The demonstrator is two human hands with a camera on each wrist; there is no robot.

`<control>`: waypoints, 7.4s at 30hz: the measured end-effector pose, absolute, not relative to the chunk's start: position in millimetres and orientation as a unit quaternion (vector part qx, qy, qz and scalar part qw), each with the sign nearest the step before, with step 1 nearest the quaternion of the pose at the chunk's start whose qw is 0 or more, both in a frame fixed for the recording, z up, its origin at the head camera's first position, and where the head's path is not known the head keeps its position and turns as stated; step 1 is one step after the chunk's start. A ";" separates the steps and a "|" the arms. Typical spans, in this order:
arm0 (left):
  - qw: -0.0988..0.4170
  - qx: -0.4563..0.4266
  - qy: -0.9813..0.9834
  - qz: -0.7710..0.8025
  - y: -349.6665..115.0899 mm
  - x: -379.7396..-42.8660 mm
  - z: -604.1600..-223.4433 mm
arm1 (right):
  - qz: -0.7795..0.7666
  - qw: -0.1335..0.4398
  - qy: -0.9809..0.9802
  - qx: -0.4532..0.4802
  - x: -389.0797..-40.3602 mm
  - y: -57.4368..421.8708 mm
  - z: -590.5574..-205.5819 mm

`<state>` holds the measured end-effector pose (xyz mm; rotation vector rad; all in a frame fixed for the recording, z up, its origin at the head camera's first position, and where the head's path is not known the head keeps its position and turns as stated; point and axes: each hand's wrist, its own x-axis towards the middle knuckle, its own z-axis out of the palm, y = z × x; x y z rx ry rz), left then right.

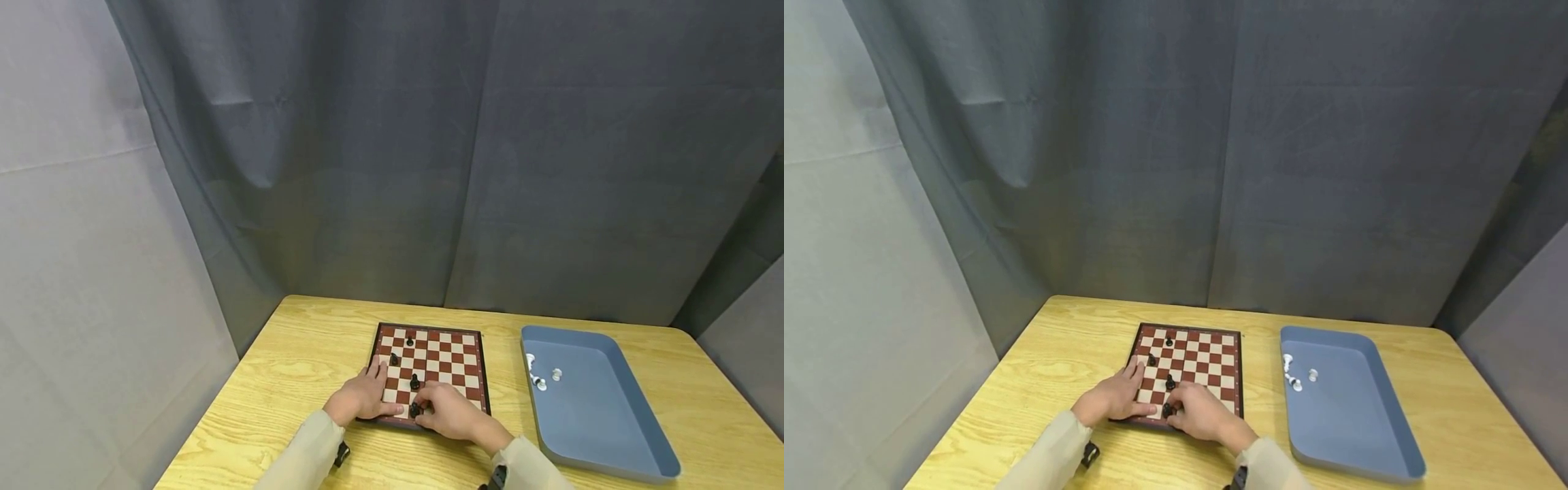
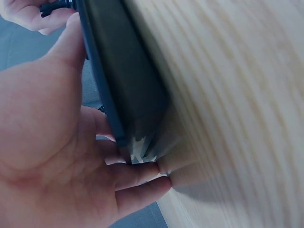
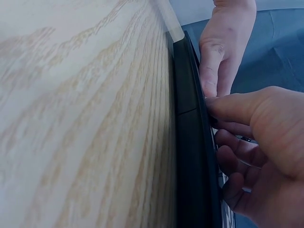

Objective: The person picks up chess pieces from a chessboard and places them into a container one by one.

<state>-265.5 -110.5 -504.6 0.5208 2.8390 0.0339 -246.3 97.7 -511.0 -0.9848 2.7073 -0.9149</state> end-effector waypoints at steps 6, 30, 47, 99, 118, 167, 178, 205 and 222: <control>0.129 0.180 0.975 0.014 -110.7 -266.3 -501.8 | -0.305 0.057 0.892 -0.328 -247.7 96.5 -510.6; 0.131 0.180 0.975 0.021 -111.1 -267.3 -505.6 | -0.321 0.068 0.888 -0.324 -244.8 96.2 -509.5; 0.128 0.176 0.976 0.025 -111.2 -267.4 -506.5 | -0.340 0.069 0.885 -0.311 -242.4 112.4 -498.0; 0.150 0.181 0.972 0.009 -111.2 -269.4 -504.8 | -0.302 -0.008 0.919 -0.254 -263.6 196.3 -466.3; 0.147 0.179 0.973 0.017 -111.9 -270.4 -505.6 | -0.303 -0.024 0.929 -0.214 -264.1 242.9 -458.0; 0.145 0.179 0.973 0.019 -111.5 -267.4 -503.9 | -0.247 0.009 0.961 -0.127 -270.1 334.2 -466.5; 0.155 0.179 0.972 0.014 -112.4 -266.9 -507.4 | -0.236 0.029 0.964 -0.121 -270.1 339.1 -476.5; 0.147 0.173 0.974 0.004 -110.4 -267.4 -505.9 | -0.237 0.066 0.965 -0.093 -276.2 336.3 -474.4; 0.151 0.175 0.973 0.010 -109.2 -267.9 -505.1 | -0.272 0.031 0.950 -0.152 -264.7 283.8 -457.0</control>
